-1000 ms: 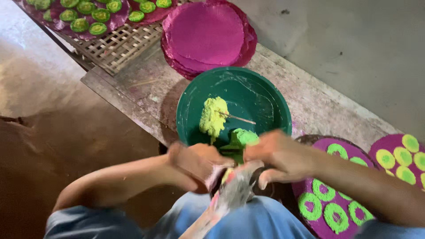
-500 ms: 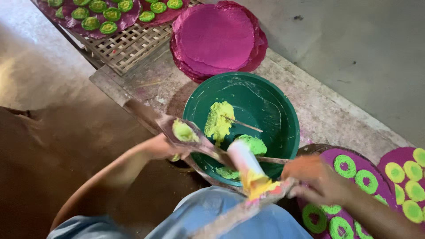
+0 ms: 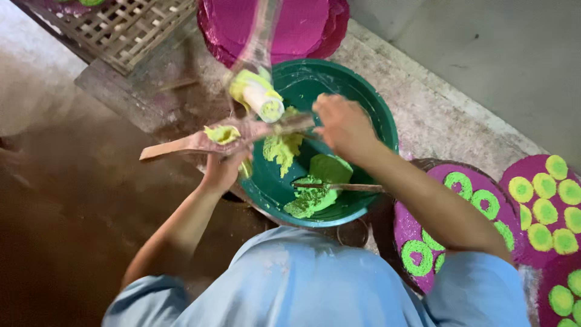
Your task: The person presses green paste into a wooden hand-press mold, squeezes the press over pink round boards to deposit flower-shaped pieces, and uses a plastic ring to help release each piece. They refill the mold from a green basin and repeat the pressing cycle, filling boards with rows of green flower decorations.
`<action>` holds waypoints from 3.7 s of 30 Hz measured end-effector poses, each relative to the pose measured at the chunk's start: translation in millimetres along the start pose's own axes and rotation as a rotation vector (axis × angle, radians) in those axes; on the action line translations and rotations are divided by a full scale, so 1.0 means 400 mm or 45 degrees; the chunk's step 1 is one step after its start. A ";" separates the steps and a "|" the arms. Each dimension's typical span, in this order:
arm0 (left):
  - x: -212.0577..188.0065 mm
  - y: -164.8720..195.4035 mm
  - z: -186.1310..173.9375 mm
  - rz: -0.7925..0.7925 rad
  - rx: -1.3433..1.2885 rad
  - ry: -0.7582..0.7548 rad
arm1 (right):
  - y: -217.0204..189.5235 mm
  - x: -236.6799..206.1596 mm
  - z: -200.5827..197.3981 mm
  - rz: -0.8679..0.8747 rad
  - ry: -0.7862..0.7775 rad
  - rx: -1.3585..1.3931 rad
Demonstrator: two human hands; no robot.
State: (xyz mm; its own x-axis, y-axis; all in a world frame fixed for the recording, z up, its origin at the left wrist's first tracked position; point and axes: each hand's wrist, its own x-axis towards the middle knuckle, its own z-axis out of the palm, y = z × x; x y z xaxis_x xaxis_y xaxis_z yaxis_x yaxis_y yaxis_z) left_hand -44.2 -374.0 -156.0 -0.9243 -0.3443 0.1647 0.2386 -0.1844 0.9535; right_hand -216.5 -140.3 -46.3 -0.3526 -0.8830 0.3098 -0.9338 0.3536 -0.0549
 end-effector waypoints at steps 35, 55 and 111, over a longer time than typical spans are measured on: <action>-0.027 -0.047 0.057 0.228 0.293 0.262 | -0.070 -0.168 0.108 0.053 -1.083 -0.081; -0.007 -0.007 0.071 0.523 0.553 0.206 | -0.087 -0.133 0.150 0.099 -0.758 0.009; 0.069 0.144 0.083 0.553 1.746 -0.266 | -0.183 -0.067 -0.368 -0.075 -0.432 -0.449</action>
State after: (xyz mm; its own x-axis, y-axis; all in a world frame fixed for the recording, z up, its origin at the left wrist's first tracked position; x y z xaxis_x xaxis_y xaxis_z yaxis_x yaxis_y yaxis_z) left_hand -65.7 -363.6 -88.0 -0.9091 0.0173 0.4162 0.1495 0.9461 0.2872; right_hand -129.5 -97.0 89.2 -0.3548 -0.9345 -0.0271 -0.8957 0.3315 0.2964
